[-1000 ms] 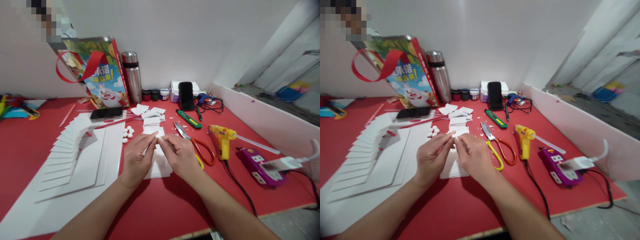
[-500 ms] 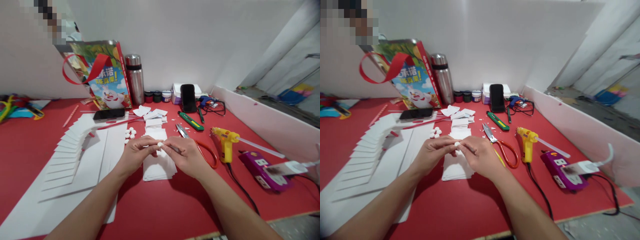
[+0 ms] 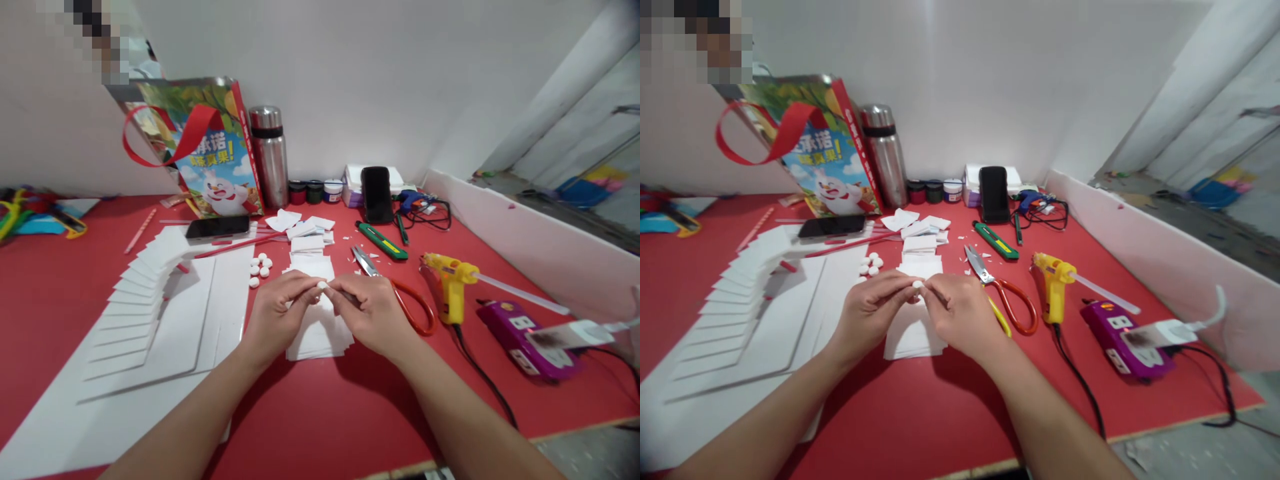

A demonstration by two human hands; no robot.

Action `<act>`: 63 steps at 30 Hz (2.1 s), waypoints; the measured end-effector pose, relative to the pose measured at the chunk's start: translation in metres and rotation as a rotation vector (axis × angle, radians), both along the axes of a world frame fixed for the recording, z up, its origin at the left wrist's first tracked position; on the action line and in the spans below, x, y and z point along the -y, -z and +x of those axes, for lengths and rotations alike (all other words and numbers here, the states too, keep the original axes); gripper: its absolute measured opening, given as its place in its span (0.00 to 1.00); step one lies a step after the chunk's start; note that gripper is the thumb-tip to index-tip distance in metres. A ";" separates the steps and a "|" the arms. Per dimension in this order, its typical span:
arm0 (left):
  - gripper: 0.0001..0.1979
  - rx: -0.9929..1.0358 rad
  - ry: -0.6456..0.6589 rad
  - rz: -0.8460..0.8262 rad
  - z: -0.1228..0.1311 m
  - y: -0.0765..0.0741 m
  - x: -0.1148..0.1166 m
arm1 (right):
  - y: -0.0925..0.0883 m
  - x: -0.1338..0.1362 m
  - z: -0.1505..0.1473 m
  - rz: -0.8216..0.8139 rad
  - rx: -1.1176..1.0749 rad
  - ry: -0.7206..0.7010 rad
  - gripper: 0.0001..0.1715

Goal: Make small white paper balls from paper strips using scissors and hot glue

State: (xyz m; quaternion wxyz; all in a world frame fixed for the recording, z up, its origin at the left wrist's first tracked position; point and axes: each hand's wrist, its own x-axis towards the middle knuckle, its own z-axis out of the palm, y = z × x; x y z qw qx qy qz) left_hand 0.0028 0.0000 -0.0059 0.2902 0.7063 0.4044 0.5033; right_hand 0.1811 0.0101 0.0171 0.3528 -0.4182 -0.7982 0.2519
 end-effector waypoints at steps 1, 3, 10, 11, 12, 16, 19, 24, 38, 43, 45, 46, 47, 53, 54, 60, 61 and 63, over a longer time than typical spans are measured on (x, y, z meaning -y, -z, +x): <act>0.10 0.012 0.000 -0.006 0.000 -0.001 0.000 | 0.000 0.001 -0.001 0.008 0.000 -0.004 0.17; 0.09 0.024 -0.002 -0.016 -0.001 -0.001 -0.002 | -0.002 0.000 -0.002 -0.069 -0.031 -0.008 0.18; 0.08 0.057 -0.058 -0.170 -0.008 -0.002 -0.007 | -0.003 -0.009 -0.002 -0.881 -0.606 0.029 0.29; 0.08 0.059 -0.053 -0.192 -0.008 -0.002 -0.007 | -0.002 -0.010 -0.001 -0.933 -0.644 -0.004 0.28; 0.09 0.059 -0.045 -0.209 -0.008 -0.002 -0.007 | -0.001 -0.010 -0.001 -0.968 -0.664 -0.044 0.27; 0.10 0.067 -0.021 -0.264 -0.008 -0.003 -0.006 | 0.002 -0.011 0.000 -0.921 -0.639 -0.133 0.21; 0.11 0.100 -0.012 -0.300 -0.006 -0.002 -0.005 | 0.002 -0.010 -0.001 -0.710 -0.464 -0.075 0.16; 0.09 0.103 -0.096 -0.193 0.001 0.000 -0.003 | 0.001 -0.005 -0.008 -0.259 -0.170 0.127 0.12; 0.14 -0.128 -0.244 0.338 0.008 0.009 0.003 | 0.000 0.000 -0.007 -0.028 -0.179 0.113 0.11; 0.05 0.044 -0.072 0.037 -0.002 0.003 -0.003 | -0.002 -0.005 0.001 -0.046 -0.125 -0.021 0.10; 0.06 0.066 0.008 -0.017 -0.006 0.001 -0.005 | -0.002 -0.005 0.002 -0.076 -0.128 -0.052 0.11; 0.07 0.057 0.036 -0.022 -0.008 0.000 -0.006 | -0.002 -0.005 0.002 -0.100 -0.139 -0.056 0.11; 0.08 0.039 0.053 -0.015 -0.009 -0.001 -0.006 | -0.002 -0.005 0.001 -0.134 -0.157 -0.053 0.11; 0.08 -0.147 -0.008 0.090 -0.007 -0.009 -0.004 | -0.002 -0.006 -0.003 -0.527 -0.356 -0.003 0.20; 0.08 -0.161 -0.024 0.072 -0.007 -0.010 -0.004 | -0.002 -0.007 -0.003 -0.593 -0.395 -0.017 0.22; 0.08 -0.100 -0.033 -0.191 -0.005 -0.009 -0.003 | -0.005 -0.009 -0.003 -0.558 -0.386 0.057 0.14; 0.08 -0.073 -0.025 -0.210 -0.004 -0.009 -0.003 | -0.006 -0.008 -0.004 -0.521 -0.358 0.071 0.13; 0.08 -0.021 -0.025 -0.210 -0.002 -0.008 -0.002 | -0.006 -0.006 -0.006 -0.430 -0.310 0.103 0.13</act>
